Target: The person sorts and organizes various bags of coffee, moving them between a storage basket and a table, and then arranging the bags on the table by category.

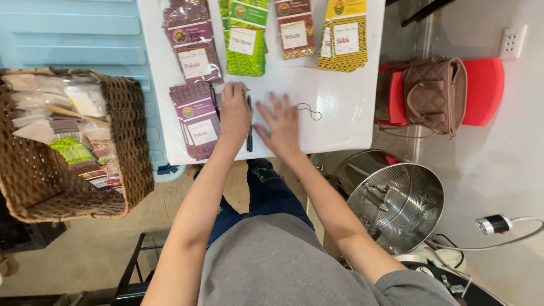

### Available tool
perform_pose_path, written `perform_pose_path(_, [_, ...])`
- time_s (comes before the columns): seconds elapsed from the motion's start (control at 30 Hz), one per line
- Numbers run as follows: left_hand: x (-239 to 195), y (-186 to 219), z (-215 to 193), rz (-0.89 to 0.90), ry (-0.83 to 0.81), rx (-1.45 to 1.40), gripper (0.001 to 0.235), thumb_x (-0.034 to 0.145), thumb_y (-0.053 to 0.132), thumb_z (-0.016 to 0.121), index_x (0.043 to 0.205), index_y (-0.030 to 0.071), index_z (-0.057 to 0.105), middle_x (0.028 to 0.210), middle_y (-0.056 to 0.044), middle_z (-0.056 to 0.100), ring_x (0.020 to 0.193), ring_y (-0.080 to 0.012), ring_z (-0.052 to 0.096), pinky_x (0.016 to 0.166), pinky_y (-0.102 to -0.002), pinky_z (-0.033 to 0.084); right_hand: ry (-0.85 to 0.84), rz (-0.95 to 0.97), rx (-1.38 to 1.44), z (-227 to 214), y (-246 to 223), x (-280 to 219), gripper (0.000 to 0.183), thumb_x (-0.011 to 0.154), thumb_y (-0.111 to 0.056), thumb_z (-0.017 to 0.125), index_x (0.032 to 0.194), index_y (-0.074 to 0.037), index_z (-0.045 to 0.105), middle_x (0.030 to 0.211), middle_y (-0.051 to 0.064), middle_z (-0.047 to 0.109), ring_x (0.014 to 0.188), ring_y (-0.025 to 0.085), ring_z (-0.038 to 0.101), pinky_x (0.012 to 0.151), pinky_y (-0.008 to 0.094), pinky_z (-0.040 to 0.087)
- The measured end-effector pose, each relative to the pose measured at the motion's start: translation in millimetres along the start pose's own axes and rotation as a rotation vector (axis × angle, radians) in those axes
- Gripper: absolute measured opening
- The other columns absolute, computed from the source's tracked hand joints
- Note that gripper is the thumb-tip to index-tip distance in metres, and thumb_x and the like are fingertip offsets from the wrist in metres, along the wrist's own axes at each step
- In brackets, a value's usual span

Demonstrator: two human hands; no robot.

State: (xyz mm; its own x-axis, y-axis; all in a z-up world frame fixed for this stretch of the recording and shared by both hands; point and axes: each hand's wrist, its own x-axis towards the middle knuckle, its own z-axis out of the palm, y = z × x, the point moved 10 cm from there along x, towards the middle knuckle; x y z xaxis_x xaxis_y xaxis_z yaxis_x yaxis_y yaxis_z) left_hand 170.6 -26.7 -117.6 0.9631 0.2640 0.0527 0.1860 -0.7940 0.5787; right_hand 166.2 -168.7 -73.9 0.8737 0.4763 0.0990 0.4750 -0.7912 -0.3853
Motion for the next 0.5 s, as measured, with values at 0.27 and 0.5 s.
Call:
perform_pose_path(0.27, [-11.9, 19.0, 7.5, 0.06, -0.067, 0.08, 0.028, 0.09, -0.01, 0.061, 0.112, 0.005, 0.054, 0.108, -0.007, 0.046, 0.11, -0.0278, 0.06, 0.098, -0.031, 0.052, -0.246, 0.057, -0.16, 26.3, 47.2, -62.7, 0.062, 0.105, -0.058, 0.047, 0.162, -0.039, 0.032, 0.172, 0.003, 0.017, 0.158, 0.036, 0.004, 0.123, 0.056, 0.001])
perform_pose_path(0.5, [-28.3, 73.4, -14.0, 0.181, 0.094, 0.353, 0.005, 0.102, 0.007, 0.054, 0.107, 0.007, 0.055, 0.098, -0.006, 0.052, 0.091, -0.0214, 0.063, 0.064, -0.028, 0.059, -0.232, 0.036, -0.151, 10.4, 85.8, -66.2, 0.061, 0.104, -0.056, 0.049, 0.16, -0.039, 0.035, 0.171, 0.003, 0.02, 0.157, 0.036, 0.009, 0.123, 0.055, 0.007])
